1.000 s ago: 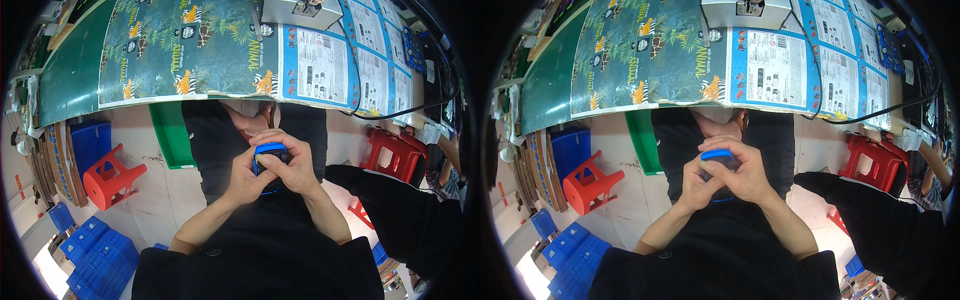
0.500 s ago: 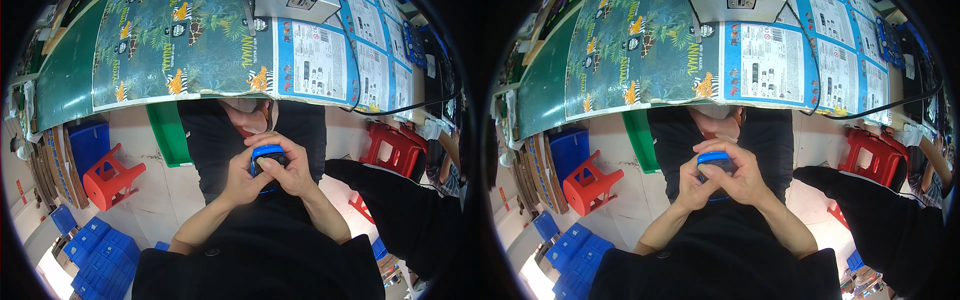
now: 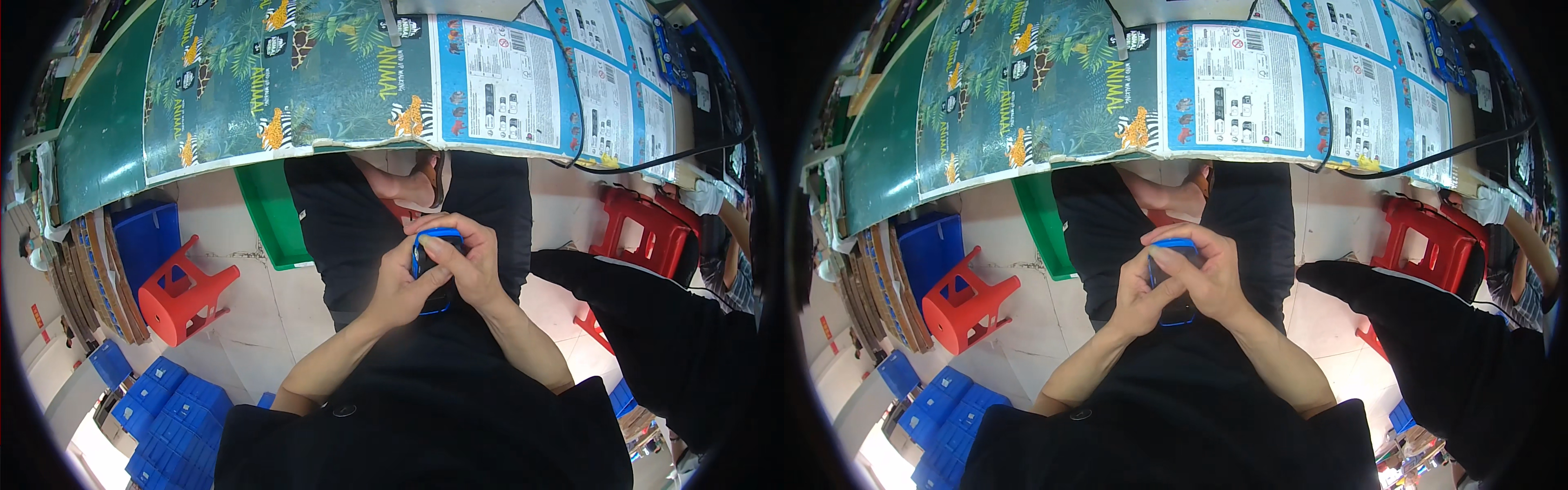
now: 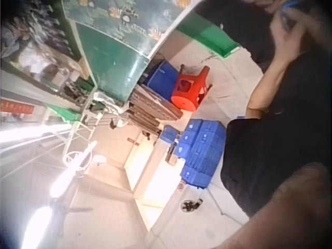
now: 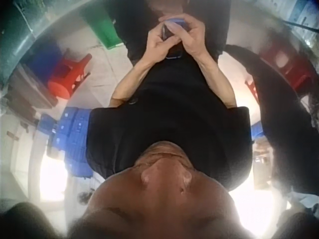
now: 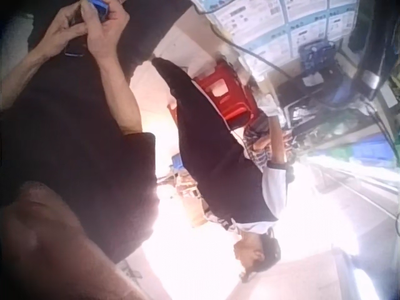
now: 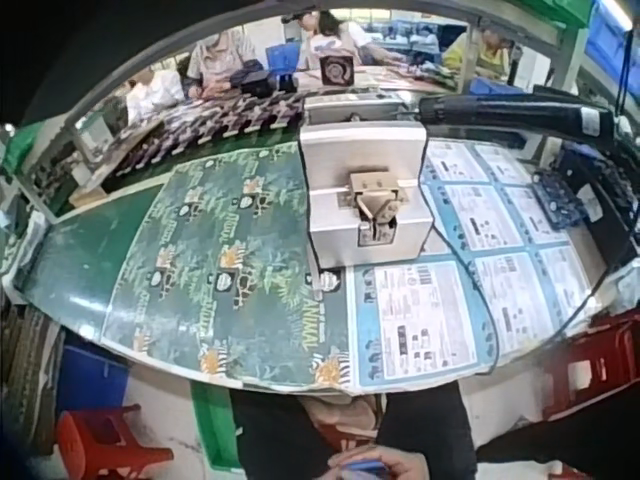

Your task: Assembling toy car components using an electric screwdriver on an assembly line.

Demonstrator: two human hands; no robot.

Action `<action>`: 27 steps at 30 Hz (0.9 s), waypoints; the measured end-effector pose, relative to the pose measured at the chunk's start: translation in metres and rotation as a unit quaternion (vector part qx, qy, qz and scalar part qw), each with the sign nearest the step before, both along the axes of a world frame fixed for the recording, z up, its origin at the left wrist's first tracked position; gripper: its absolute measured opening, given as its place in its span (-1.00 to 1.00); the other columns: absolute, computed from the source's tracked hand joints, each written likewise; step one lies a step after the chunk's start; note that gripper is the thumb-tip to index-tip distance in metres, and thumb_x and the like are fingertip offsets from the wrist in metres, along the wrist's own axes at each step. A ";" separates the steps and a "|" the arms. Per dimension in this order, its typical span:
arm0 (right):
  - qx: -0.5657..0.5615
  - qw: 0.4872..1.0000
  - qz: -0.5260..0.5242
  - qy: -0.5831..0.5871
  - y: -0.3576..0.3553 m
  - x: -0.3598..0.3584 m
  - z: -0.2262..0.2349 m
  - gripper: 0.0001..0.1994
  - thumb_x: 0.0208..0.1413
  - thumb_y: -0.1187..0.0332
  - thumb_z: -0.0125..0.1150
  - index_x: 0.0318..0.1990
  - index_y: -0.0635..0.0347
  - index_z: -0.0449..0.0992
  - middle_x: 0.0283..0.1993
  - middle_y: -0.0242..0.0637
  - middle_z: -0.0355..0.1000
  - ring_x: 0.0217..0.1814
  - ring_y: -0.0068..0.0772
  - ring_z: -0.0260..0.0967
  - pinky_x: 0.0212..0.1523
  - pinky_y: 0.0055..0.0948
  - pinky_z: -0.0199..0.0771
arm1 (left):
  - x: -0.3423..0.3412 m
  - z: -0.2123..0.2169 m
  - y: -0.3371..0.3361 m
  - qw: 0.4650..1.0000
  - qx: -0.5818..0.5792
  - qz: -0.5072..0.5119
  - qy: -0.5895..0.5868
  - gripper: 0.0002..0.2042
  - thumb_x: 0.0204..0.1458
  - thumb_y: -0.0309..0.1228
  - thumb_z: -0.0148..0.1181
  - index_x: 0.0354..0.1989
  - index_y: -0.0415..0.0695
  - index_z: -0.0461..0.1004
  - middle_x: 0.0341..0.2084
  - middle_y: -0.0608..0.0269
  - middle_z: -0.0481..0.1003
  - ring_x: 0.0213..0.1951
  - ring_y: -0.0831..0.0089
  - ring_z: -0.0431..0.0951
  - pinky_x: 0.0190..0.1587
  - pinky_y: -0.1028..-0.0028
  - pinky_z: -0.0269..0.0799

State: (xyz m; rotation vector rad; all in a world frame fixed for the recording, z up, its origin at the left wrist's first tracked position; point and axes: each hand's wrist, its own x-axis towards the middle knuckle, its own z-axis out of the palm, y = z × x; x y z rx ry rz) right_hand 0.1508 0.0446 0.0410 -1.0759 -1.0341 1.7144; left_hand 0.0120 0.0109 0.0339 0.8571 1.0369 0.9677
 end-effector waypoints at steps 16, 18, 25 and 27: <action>0.009 0.999 -0.049 0.018 0.001 -0.005 -0.019 -0.79 0.20 0.37 0.19 -0.13 0.33 0.59 -0.18 -0.25 0.58 -0.15 -0.56 0.47 -0.07 -0.51 0.44 | 0.003 -0.001 0.005 1.000 -0.025 0.012 -0.004 -0.71 0.08 -0.47 0.27 -0.03 -0.28 0.44 -0.31 0.32 0.51 -0.24 0.63 0.47 -0.17 0.55 0.39; -0.007 0.999 -0.038 0.025 0.002 -0.005 -0.020 -0.80 0.20 0.38 0.19 -0.14 0.34 0.59 -0.18 -0.25 0.58 -0.16 -0.55 0.47 -0.07 -0.51 0.44 | -0.001 -0.005 0.004 1.000 -0.027 0.006 -0.001 -0.68 0.07 -0.48 0.26 -0.01 -0.28 0.43 -0.25 0.31 0.51 -0.19 0.61 0.48 -0.12 0.54 0.40; -0.030 0.998 -0.014 0.050 -0.004 -0.006 -0.018 -0.80 0.23 0.39 0.15 -0.10 0.34 0.56 0.00 -0.16 0.52 -0.03 -0.49 0.44 0.01 -0.47 0.41 | 0.001 -0.015 -0.002 0.999 0.020 0.034 0.017 -0.68 0.07 -0.47 0.30 0.00 -0.24 0.45 -0.26 0.31 0.53 -0.21 0.60 0.49 -0.15 0.55 0.40; -0.040 0.998 0.003 0.050 -0.010 -0.004 -0.019 -0.80 0.23 0.40 0.14 -0.10 0.34 0.55 0.03 -0.15 0.51 0.00 -0.48 0.44 0.02 -0.47 0.41 | -0.002 -0.021 -0.012 1.000 -0.001 0.020 0.007 -0.68 0.07 -0.47 0.30 -0.01 -0.24 0.45 -0.26 0.31 0.53 -0.22 0.59 0.49 -0.15 0.55 0.40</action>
